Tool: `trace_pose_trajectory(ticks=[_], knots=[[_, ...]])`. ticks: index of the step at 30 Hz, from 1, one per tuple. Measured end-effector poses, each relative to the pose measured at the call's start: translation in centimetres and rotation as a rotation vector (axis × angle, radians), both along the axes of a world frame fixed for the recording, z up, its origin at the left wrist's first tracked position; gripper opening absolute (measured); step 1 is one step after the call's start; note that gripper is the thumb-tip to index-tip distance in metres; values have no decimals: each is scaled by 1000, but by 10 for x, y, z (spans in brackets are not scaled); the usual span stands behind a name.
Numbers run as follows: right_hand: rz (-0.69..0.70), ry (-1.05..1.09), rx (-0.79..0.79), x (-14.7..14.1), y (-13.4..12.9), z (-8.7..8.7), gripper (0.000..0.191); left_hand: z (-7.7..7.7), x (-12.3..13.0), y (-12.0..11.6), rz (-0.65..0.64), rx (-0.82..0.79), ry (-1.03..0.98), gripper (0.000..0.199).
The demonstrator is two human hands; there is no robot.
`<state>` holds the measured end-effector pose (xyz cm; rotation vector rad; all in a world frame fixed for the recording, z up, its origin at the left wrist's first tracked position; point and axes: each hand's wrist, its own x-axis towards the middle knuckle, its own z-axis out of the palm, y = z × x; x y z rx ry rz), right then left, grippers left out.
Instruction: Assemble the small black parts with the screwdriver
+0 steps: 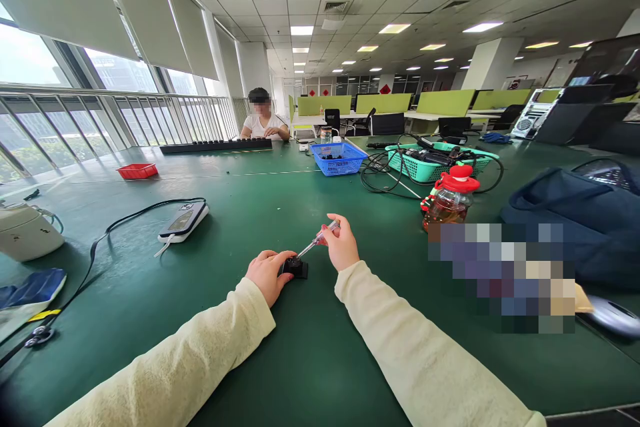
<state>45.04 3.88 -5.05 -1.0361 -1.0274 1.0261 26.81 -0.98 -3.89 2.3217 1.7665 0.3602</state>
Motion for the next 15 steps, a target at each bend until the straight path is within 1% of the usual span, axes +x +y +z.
trace_pose_trajectory(ticks=[4, 12, 15], knots=[[-35, 48, -32, 3, 0, 1, 38, 2, 0, -1, 6, -10, 14, 41], [-27, 40, -17, 3, -1, 2, 40, 1, 0, -1, 6, 1, 7, 40], [-56, 48, 12, 2, -1, 3, 40, 1, 0, -1, 11, -6, 13, 39]])
